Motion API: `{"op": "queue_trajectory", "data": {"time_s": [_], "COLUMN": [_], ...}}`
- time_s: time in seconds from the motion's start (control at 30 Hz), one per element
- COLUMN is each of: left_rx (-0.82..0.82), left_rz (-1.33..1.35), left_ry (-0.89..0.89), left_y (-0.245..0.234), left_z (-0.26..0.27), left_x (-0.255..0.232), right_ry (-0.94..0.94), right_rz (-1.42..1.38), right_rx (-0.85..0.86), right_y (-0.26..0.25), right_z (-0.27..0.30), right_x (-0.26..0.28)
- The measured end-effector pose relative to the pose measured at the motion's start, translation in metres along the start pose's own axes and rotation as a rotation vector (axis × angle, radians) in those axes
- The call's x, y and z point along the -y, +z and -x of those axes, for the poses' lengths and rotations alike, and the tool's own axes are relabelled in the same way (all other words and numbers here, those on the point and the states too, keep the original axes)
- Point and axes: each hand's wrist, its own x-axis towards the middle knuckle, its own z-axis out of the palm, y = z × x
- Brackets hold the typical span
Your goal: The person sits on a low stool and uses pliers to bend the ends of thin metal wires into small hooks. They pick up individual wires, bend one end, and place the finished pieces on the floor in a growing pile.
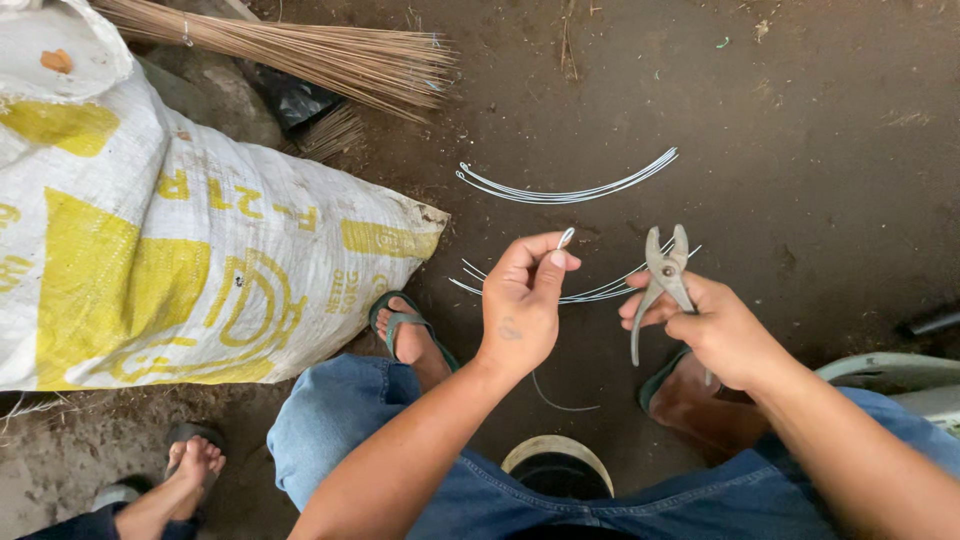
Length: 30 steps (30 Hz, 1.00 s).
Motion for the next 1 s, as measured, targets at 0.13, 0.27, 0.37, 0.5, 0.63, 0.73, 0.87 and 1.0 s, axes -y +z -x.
{"op": "queue_trajectory", "data": {"time_s": [0.13, 0.27, 0.37, 0.5, 0.63, 0.73, 0.87, 1.0], "left_rx": [-0.066, -0.192, -0.277, -0.374, -0.437, -0.478, -0.557, -0.559], "left_rz": [0.115, 0.300, 0.426, 0.548, 0.583, 0.600, 0.628, 0.669], "left_ry": [-0.062, -0.027, 0.035, 0.095, 0.217, 0.289, 0.245, 0.181], "left_y": [-0.008, -0.021, -0.031, -0.046, -0.063, -0.087, -0.116, -0.127], "left_z": [-0.009, -0.024, -0.035, -0.046, -0.055, -0.058, -0.063, -0.057], "left_x": [0.001, -0.003, -0.009, -0.018, -0.029, -0.043, -0.062, -0.072], "right_ry": [0.032, -0.008, -0.050, -0.036, -0.117, -0.093, 0.049, 0.103], "right_rz": [-0.067, -0.081, -0.170, -0.429, -0.599, -0.665, -0.672, -0.523], "right_rx": [-0.015, -0.038, -0.048, -0.173, -0.313, -0.362, -0.498, -0.575], "right_y": [0.000, -0.003, -0.008, -0.015, -0.025, -0.031, -0.021, -0.009], "right_z": [-0.002, -0.003, -0.001, 0.001, 0.006, 0.007, 0.002, -0.009], "right_x": [-0.003, -0.003, -0.001, -0.001, 0.003, 0.010, 0.013, 0.008]}}
